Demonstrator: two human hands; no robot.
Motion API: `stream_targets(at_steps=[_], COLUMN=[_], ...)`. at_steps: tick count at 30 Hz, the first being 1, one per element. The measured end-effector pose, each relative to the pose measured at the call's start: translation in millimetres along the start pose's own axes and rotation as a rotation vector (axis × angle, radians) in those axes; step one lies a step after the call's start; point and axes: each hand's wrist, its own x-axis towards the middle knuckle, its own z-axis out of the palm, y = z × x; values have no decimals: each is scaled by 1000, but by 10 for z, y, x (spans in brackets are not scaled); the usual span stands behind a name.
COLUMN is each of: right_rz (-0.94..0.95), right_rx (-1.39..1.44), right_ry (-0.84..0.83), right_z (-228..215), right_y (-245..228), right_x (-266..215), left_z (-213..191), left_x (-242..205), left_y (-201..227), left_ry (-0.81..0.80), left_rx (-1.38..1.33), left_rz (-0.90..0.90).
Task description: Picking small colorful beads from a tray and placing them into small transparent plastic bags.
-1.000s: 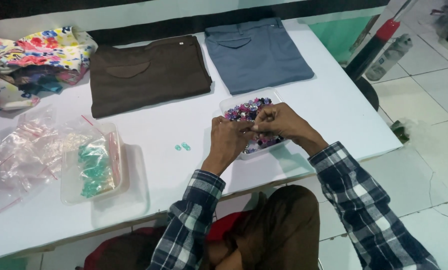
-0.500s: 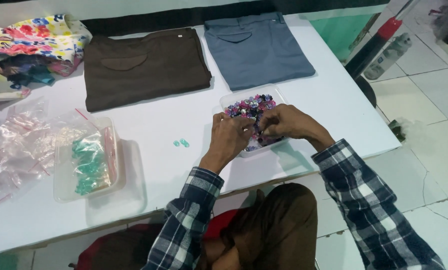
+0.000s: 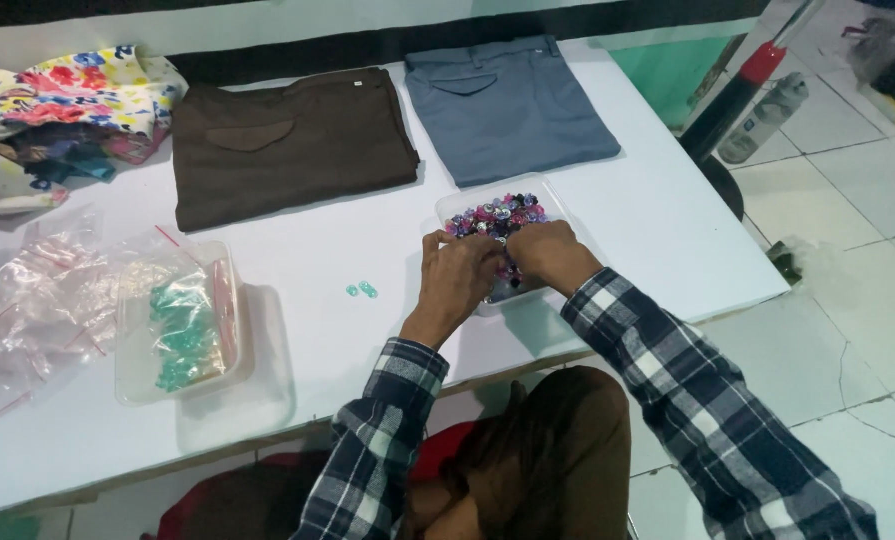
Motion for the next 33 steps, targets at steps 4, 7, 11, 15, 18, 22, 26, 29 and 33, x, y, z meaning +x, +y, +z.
stream_targets(at_steps=[4, 7, 11, 15, 18, 22, 26, 29, 33], right_rz=[20, 7, -92, -180, -191, -275, -306, -333, -353], right_rx=[71, 57, 287, 883, 1269, 1318, 1282, 1253, 1140], right_ry=[-76, -155, -194, 32, 158, 236, 415, 581, 930], right_z=[-194, -230, -314, -634, -464, -381, -574, -722, -607], right_y=[-56, -39, 43, 123, 212, 201, -28, -374, -981], right_x=[-192, -290, -412, -872, -885, -879, -1058, -1258, -1351], left_z=[62, 92, 111, 57, 54, 23, -137, -328, -539], left_x=[31, -15, 22, -6, -44, -70, -184, -408, -825], left_y=[-64, -74, -69, -26, -33, 38, 86, 69, -121], left_ry=[25, 22, 66, 107, 139, 170, 388, 582, 775], left_rx=[-2, -2, -14, -89, -192, -208, -226, -184, -68], left_rz=[-3, -6, 3, -18, -7, -3, 56, 130, 149])
